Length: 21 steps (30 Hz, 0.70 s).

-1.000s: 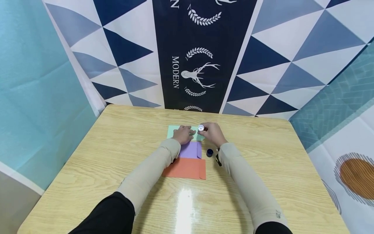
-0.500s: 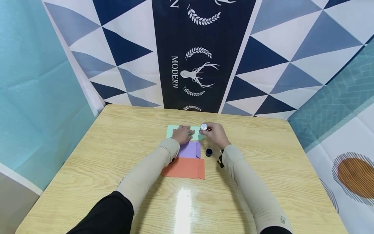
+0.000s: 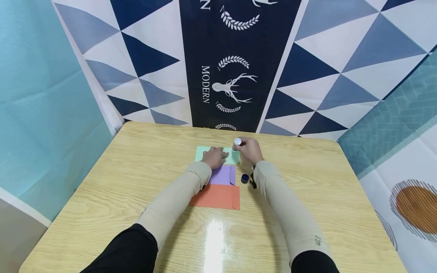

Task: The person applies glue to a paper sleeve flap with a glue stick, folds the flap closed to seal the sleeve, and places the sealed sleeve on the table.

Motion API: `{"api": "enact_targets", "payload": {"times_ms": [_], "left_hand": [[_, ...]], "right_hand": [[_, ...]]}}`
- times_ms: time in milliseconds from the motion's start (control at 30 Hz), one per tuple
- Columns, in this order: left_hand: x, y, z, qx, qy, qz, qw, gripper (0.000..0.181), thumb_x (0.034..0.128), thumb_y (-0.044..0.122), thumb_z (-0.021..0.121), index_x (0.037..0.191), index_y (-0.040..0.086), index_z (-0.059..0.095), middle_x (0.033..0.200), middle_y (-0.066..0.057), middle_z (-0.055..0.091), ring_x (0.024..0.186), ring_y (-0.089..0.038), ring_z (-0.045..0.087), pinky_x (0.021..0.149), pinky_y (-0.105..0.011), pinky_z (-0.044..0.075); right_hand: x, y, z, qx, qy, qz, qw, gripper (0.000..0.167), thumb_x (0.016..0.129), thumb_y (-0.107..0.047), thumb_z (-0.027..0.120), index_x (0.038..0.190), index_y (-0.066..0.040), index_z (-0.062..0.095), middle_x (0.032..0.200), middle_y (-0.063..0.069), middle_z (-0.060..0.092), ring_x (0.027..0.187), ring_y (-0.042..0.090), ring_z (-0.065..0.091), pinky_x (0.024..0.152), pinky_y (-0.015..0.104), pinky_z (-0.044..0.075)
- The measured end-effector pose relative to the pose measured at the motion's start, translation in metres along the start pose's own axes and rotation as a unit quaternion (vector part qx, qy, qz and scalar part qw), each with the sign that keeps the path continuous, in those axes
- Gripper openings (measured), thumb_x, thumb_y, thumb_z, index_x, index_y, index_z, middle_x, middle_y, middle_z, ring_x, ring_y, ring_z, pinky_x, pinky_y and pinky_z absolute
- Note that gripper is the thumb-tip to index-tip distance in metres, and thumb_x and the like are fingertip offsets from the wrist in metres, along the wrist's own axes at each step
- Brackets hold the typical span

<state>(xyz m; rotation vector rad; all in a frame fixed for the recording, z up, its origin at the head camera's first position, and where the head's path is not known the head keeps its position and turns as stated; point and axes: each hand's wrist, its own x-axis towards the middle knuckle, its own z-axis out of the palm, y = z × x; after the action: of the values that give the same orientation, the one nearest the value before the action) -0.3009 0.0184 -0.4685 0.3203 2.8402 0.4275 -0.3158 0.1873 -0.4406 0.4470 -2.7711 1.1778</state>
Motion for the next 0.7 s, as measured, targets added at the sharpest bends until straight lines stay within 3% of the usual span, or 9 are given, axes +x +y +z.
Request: {"api": "enact_targets", "payload": {"times_ms": [200, 400, 700], "left_hand": [[-0.002, 0.002, 0.001, 0.005, 0.001, 0.003, 1.0, 0.038, 0.1018, 0.033, 0.049, 0.14, 0.034, 0.052, 0.157, 0.004, 0.036, 0.145, -0.023, 0.032, 0.11, -0.049, 0.034], [-0.001, 0.001, 0.003, 0.008, 0.012, 0.0, 0.9999, 0.037, 0.1012, 0.033, 0.05, 0.138, 0.035, 0.054, 0.156, 0.005, 0.038, 0.144, -0.023, 0.033, 0.109, -0.05, 0.036], [0.0, 0.001, 0.002, -0.001, 0.016, -0.003, 0.9999, 0.037, 0.0999, 0.032, 0.053, 0.137, 0.035, 0.056, 0.156, 0.005, 0.038, 0.143, -0.022, 0.034, 0.106, -0.047, 0.037]], "right_hand": [[0.004, 0.002, 0.007, -0.009, 0.004, 0.014, 0.9999, 0.022, 0.086, -0.011, 0.074, 0.104, 0.001, 0.072, 0.1, 0.02, 0.073, 0.094, 0.031, 0.069, 0.08, 0.042, 0.056], [-0.001, 0.0, 0.006, -0.028, -0.016, -0.021, 0.9993, 0.021, 0.086, -0.009, 0.073, 0.104, 0.002, 0.072, 0.099, 0.02, 0.073, 0.091, 0.031, 0.069, 0.08, 0.043, 0.057], [-0.018, -0.003, 0.003, -0.038, -0.041, -0.052, 0.9971, 0.023, 0.085, -0.009, 0.074, 0.105, 0.002, 0.072, 0.099, 0.018, 0.072, 0.083, 0.025, 0.065, 0.072, 0.035, 0.056]]}}
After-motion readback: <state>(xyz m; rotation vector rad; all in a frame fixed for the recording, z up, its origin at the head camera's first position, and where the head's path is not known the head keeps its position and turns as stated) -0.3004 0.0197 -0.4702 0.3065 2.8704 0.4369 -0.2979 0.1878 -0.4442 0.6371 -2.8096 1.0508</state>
